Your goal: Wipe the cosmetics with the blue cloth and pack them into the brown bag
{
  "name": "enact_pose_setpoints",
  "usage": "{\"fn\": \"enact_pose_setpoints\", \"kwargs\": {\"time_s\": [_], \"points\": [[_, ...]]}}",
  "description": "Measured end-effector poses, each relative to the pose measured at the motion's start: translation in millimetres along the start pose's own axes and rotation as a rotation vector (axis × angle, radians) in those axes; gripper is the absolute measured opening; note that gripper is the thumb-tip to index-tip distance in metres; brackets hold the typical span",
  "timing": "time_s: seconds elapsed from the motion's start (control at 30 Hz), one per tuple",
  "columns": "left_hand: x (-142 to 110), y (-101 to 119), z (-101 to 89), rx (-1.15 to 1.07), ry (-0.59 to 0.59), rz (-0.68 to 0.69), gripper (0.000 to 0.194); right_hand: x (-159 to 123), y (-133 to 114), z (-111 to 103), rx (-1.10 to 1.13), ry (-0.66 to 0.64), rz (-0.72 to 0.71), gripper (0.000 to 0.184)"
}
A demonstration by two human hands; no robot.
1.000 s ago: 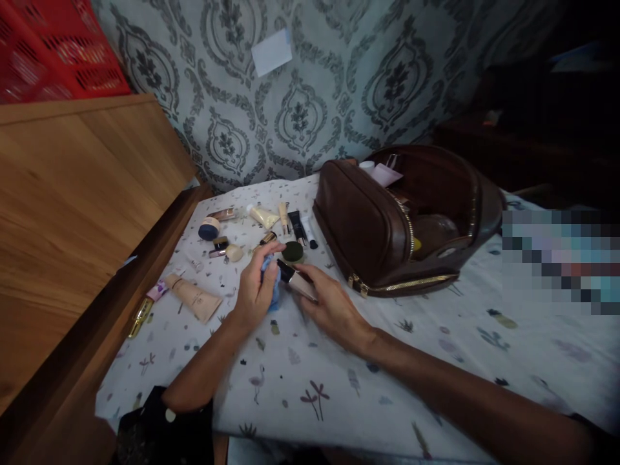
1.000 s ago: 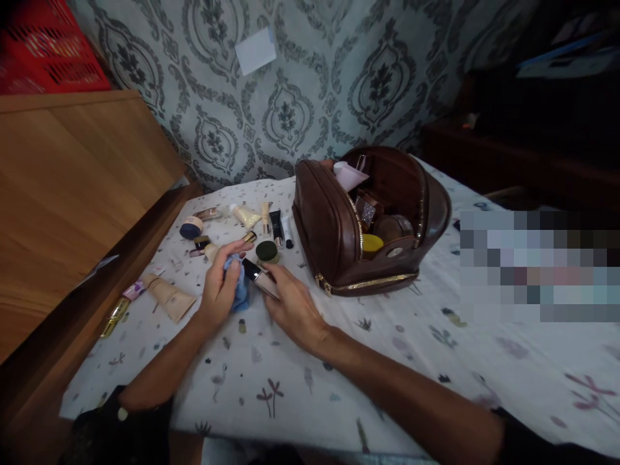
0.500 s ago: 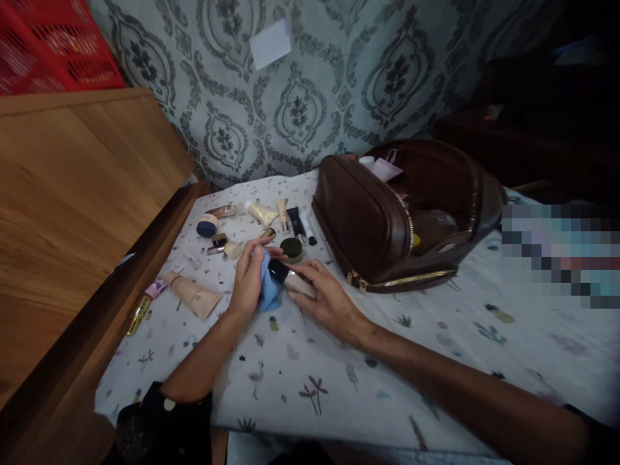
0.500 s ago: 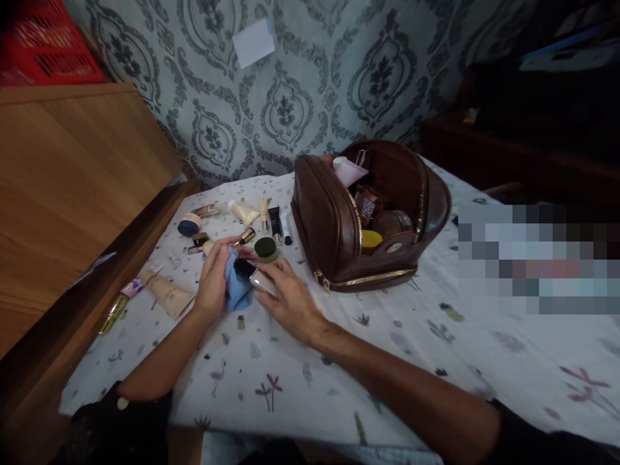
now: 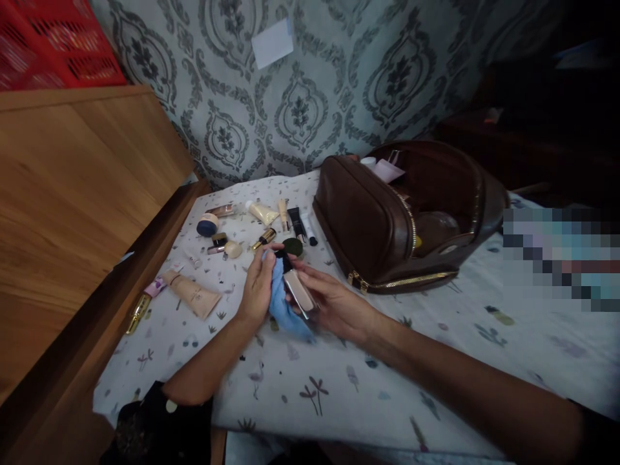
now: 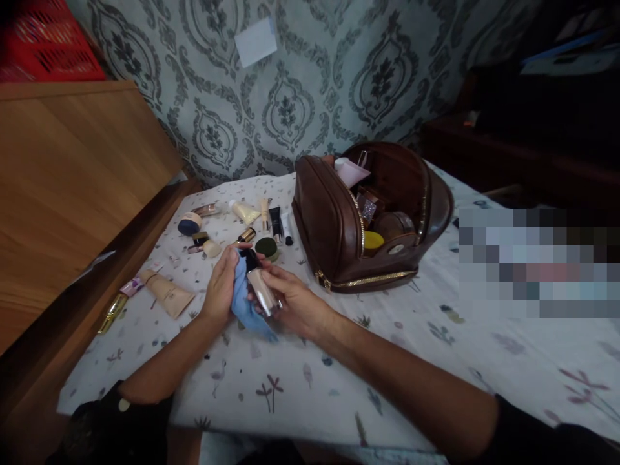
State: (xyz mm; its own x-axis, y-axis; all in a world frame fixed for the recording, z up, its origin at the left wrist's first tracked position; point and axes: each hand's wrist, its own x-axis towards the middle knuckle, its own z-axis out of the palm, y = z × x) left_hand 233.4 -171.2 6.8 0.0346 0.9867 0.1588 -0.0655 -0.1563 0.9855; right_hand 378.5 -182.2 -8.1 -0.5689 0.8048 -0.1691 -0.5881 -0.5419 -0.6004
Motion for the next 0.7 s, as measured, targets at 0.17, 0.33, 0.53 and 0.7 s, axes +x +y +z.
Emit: {"fn": "enact_pose_setpoints", "kwargs": {"time_s": [0.17, 0.33, 0.53, 0.7], "points": [[-1, -7, -1.1, 0.173, 0.043, 0.037, 0.042, 1, 2, 0, -0.03, 0.015, -0.008, 0.032], [-5, -12, -1.8, 0.453, 0.069, 0.142, 0.041, 6, 1, -5, -0.054, 0.079, -0.065, 0.027], [-5, -9, -4.9, 0.515, -0.026, 0.164, 0.037, 7, 0, -10, -0.049, 0.106, -0.079, 0.027], [-1, -5, -8.2, 0.474, 0.111, 0.2, 0.041, 9, -2, -11, 0.027, 0.131, -0.068, 0.021]]}}
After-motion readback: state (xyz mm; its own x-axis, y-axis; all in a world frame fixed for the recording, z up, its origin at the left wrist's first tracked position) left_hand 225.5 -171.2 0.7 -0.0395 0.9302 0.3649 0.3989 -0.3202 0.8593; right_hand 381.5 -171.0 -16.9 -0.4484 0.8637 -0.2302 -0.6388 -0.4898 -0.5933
